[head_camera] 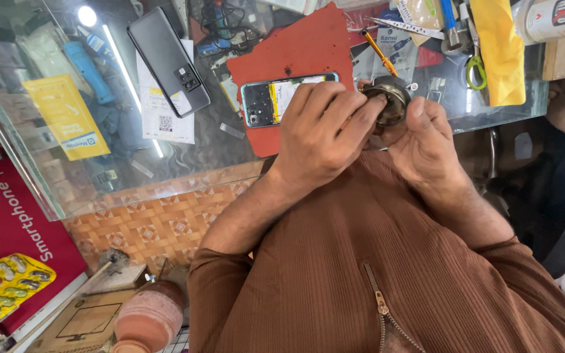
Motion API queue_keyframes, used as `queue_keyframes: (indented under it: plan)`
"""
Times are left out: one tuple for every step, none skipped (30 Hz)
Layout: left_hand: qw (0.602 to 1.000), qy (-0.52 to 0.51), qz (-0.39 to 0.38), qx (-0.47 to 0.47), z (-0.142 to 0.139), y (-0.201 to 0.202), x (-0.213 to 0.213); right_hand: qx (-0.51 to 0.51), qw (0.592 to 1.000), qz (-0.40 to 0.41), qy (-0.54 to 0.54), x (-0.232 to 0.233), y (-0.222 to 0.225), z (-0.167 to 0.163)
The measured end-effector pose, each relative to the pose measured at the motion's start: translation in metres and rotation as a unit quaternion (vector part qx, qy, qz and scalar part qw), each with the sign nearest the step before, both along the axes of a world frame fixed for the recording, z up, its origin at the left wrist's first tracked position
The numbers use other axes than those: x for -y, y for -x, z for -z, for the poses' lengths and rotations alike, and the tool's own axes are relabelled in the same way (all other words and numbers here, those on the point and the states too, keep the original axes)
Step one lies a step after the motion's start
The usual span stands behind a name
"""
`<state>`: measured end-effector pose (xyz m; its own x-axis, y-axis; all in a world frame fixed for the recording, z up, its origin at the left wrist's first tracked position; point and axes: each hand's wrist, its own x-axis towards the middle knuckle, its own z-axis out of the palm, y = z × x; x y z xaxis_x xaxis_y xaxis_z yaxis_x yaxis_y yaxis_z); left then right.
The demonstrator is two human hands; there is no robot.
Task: The person uses a screwdriver to remove screws from the back of a smartphone. They then open the device, inspect the internal components, and test the screen. The person also handles a small round object, possibly a watch, before continuing to work on the phone.
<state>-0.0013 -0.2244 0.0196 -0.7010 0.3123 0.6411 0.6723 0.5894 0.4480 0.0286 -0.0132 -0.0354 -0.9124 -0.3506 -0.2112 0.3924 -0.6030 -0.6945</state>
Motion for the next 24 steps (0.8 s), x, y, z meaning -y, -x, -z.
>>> queue_keyframes:
  plan:
    - [1.0, 0.002, 0.001, 0.0, -0.001, 0.001, 0.0, 0.002, 1.0, 0.001, -0.012, 0.0, -0.001, -0.001]
    - [1.0, 0.005, 0.001, 0.0, -0.002, 0.002, 0.0, 0.004, 1.0, 0.002, -0.025, 0.0, -0.001, -0.002]
    - [1.0, 0.017, -0.004, -0.005, -0.003, 0.002, 0.0, 0.013, 1.0, 0.005, -0.022, 0.0, -0.001, -0.002]
    - [0.999, 0.029, -0.01, -0.01, -0.004, 0.003, 0.0, 0.022, 1.0, 0.007, -0.019, 0.0, -0.001, -0.003]
    - [0.999, 0.041, -0.015, -0.014, -0.006, 0.004, 0.0, 0.032, 0.999, 0.01, -0.016, 0.0, -0.002, -0.003]
    - [0.998, 0.065, -0.003, -0.018, -0.007, 0.006, 0.0, 0.034, 0.999, 0.014, -0.031, -0.001, -0.001, -0.003]
    - [0.996, 0.088, 0.007, -0.023, -0.009, 0.006, 0.003, 0.037, 0.998, 0.018, -0.045, -0.001, -0.002, -0.003]
    - [0.993, 0.111, 0.019, -0.027, -0.01, 0.007, 0.005, 0.039, 0.997, 0.022, -0.06, -0.001, -0.002, -0.003]
    - [0.991, 0.127, 0.032, -0.037, -0.01, 0.01, 0.006, 0.032, 0.997, 0.013, -0.063, -0.002, -0.002, -0.003]
    - [0.988, 0.143, 0.043, -0.046, -0.011, 0.011, 0.008, 0.024, 0.997, 0.004, -0.067, -0.003, -0.003, -0.004]
    - [0.984, 0.159, 0.055, -0.054, -0.011, 0.011, 0.01, 0.023, 0.997, -0.002, -0.077, -0.003, -0.003, -0.005]
    - [0.984, 0.158, 0.06, -0.057, -0.011, 0.013, 0.011, 0.022, 0.996, -0.008, -0.086, -0.004, -0.003, -0.005]
    - [0.984, 0.157, 0.065, -0.06, -0.011, 0.013, 0.013, 0.029, 0.994, -0.011, -0.101, -0.004, -0.003, -0.007]
    - [0.983, 0.156, 0.07, -0.062, -0.011, 0.013, 0.015, 0.035, 0.993, -0.014, -0.115, -0.003, -0.003, -0.008]
    - [0.984, 0.155, 0.068, -0.057, -0.01, 0.012, 0.015, 0.032, 0.994, -0.014, -0.107, -0.001, -0.003, -0.009]
    - [0.984, 0.155, 0.067, -0.052, -0.009, 0.012, 0.014, 0.029, 0.995, -0.013, -0.099, 0.001, -0.001, -0.009]
    - [0.985, 0.155, 0.066, -0.048, -0.007, 0.012, 0.013, 0.026, 0.995, -0.012, -0.091, 0.003, 0.0, -0.009]
    - [0.984, 0.157, 0.062, -0.054, -0.005, 0.012, 0.011, 0.022, 0.994, -0.011, -0.103, 0.004, 0.002, -0.01]
    - [0.984, 0.158, 0.058, -0.06, -0.002, 0.012, 0.009, 0.019, 0.993, -0.01, -0.115, 0.004, 0.004, -0.011]
    - [0.983, 0.16, 0.054, -0.065, 0.0, 0.012, 0.008, 0.016, 0.992, -0.009, -0.127, 0.005, 0.005, -0.011]
    - [0.984, 0.151, 0.06, -0.067, 0.004, 0.013, 0.008, 0.012, 0.991, -0.014, -0.13, 0.004, 0.006, -0.011]
    - [0.985, 0.141, 0.064, -0.069, 0.007, 0.015, 0.008, 0.008, 0.991, -0.02, -0.133, 0.003, 0.006, -0.011]
    - [0.986, 0.132, 0.069, -0.072, 0.01, 0.017, 0.009, 0.003, 0.991, -0.026, -0.135, 0.002, 0.007, -0.011]
    - [0.987, 0.124, 0.077, -0.069, 0.013, 0.017, 0.009, 0.004, 0.99, -0.029, -0.137, 0.0, 0.006, -0.01]
